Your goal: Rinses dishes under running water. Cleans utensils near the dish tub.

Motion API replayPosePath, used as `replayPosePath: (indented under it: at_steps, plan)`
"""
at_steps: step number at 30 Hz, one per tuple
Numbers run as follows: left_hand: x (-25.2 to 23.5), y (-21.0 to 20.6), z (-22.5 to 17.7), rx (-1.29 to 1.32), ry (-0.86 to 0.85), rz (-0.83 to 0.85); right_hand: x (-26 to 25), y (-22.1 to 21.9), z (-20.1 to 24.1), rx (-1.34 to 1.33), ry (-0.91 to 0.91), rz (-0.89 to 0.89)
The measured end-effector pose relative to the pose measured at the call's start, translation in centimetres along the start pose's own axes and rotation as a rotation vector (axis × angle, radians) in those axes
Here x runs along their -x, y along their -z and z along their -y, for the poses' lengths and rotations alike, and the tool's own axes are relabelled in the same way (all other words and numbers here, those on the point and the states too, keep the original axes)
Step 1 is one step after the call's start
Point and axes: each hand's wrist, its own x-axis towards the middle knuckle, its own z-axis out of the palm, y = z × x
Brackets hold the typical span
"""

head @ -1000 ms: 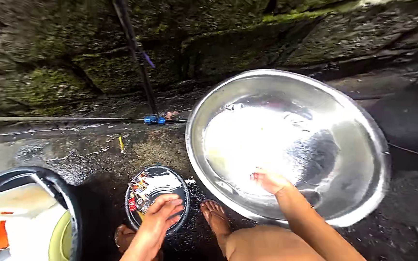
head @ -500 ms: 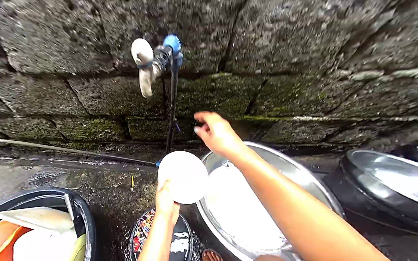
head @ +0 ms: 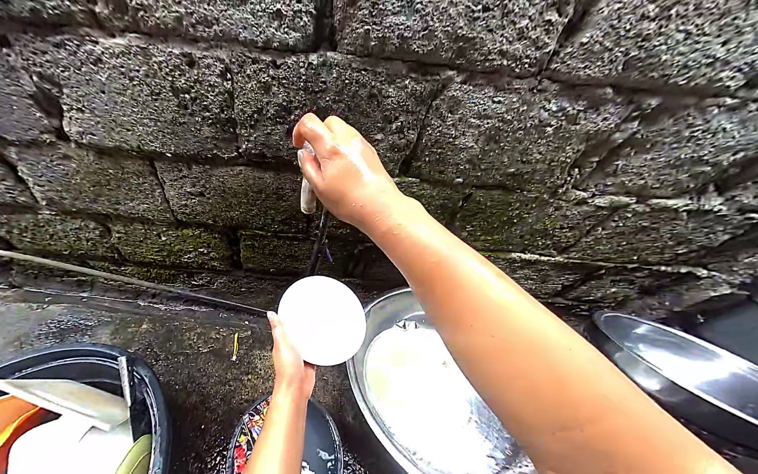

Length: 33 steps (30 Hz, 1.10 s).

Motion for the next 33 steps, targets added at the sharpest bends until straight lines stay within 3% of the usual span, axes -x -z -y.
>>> replayPosePath:
  at_steps: [4, 6, 8, 10, 11, 14, 16, 19, 23, 25, 27, 31, 33]
  plan:
    - [-0.7, 0.0, 0.4, 0.010, -0.014, 0.020, -0.4, 1.3, -0.5, -0.090, 0.057, 0.135]
    - [-0.9, -0.1, 0.4, 0.036, -0.011, 0.021, -0.2, 1.1, -0.9, -0.164, 0.045, 0.080]
    - [-1.0, -0.3, 0.5, 0.060, -0.003, 0.016, 0.7, -0.2, -1.5, -0.327, -0.019, -0.087]
    - [-1.1, -0.4, 0.5, 0.073, 0.005, 0.009, 2.6, -2.8, -1.6, -0.564, -0.234, -0.223]
    - [-1.2, -0.5, 0.6, 0.073, 0.006, 0.004, 3.8, -4.4, -1.5, -0.685, -0.395, -0.210]
    - [-1.5, -0.7, 0.6, 0.072, 0.012, -0.010, 6.1, -7.6, -0.6, -1.072, -0.857, 0.138]
    - [-1.5, -0.7, 0.7, 0.065, 0.010, -0.014, 6.2, -7.8, 0.0, -1.214, -0.951, 0.345]
    - [-1.5, -0.6, 0.8, 0.050, 0.020, -0.023, 5.6, -7.3, 0.1, -1.127, -0.802, 0.619]
    - [-1.6, -0.6, 0.5, 0.058, 0.002, -0.017, 6.4, -9.0, -0.7, -0.371, -0.411, 0.961]
    - [-1.7, -0.6, 0.4, 0.056, 0.000, -0.023, 8.5, -11.0, -0.8, -0.127, -0.430, 0.900]
    - [-1.8, -0.5, 0.3, 0.024, 0.002, -0.023, 11.4, -12.5, 0.3, -0.136, -0.413, 0.762]
    - [-1.8, 0.1, -0.5, -0.059, -0.056, -0.198, 15.2, -12.5, 0.1, -0.188, -0.019, 0.855]
    - [-1.7, 0.4, -0.3, -0.066, -0.058, -0.161, 14.9, -12.5, -1.2, -0.013, -0.043, 0.769]
